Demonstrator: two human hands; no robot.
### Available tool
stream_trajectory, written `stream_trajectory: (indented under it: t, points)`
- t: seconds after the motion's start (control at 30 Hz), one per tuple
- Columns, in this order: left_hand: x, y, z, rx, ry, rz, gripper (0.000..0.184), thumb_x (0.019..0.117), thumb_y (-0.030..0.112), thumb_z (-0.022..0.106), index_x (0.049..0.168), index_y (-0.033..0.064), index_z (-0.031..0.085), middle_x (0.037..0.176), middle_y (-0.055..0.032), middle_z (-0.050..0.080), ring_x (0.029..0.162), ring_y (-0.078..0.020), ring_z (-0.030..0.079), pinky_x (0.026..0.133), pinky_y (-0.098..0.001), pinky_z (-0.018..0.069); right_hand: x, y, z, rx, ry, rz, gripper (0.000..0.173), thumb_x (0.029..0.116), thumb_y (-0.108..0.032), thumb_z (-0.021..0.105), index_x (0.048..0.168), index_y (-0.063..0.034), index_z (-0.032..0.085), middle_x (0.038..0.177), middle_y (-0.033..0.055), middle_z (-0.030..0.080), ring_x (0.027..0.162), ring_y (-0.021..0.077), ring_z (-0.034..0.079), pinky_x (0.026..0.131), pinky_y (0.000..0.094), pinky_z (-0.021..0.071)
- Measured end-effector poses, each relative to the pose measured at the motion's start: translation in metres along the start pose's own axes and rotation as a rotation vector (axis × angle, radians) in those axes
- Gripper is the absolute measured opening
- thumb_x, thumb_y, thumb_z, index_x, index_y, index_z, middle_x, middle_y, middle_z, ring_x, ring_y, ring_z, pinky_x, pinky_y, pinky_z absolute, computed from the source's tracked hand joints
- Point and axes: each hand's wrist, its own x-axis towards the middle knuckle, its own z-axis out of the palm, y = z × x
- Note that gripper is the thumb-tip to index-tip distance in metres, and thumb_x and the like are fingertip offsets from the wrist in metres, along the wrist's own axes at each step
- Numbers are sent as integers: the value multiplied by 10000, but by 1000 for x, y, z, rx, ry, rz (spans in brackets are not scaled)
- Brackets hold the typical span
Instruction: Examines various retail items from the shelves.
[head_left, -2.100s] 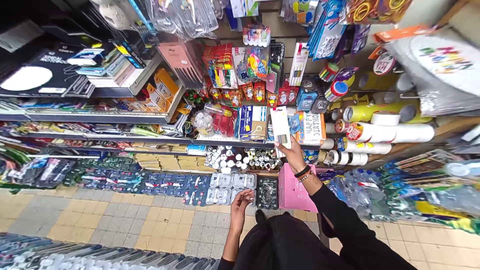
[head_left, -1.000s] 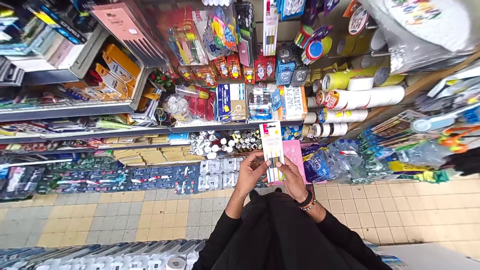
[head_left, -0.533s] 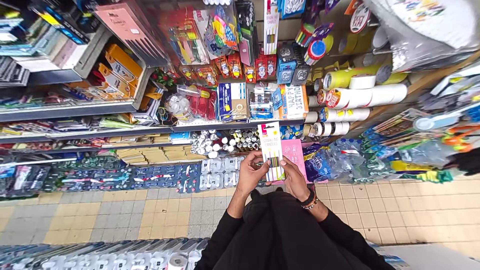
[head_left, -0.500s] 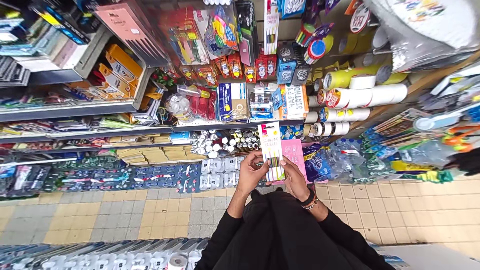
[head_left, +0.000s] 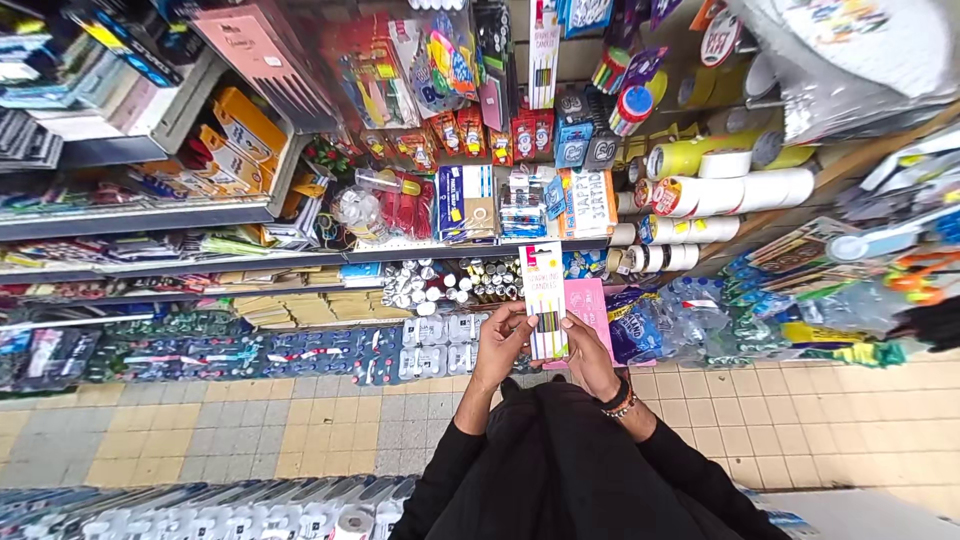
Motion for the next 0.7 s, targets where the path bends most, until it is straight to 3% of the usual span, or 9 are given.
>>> stream_trajectory:
  t: [0.37, 0.7]
  points:
    - [-1, 1, -1, 9, -20, 9, 292, 1031, 79, 565, 1268, -91, 579, 1047, -188, 720, 857, -251, 734, 733, -395, 642, -1, -4, 3, 35, -11, 25, 494, 1109, -271, 274, 1475, 43, 384, 1275, 284, 621, 1057, 428, 693, 791, 566, 632]
    - [0, -2, -3, -13, -8, 3, 279, 1034, 70, 554, 1262, -87, 581, 1050, -179, 715, 839, -238, 730, 714, -384, 640, 2, -2, 1, 45, -3, 37, 493, 1107, -273, 275, 1469, 44, 384, 1258, 286, 625, 1043, 431, 696, 777, 570, 634]
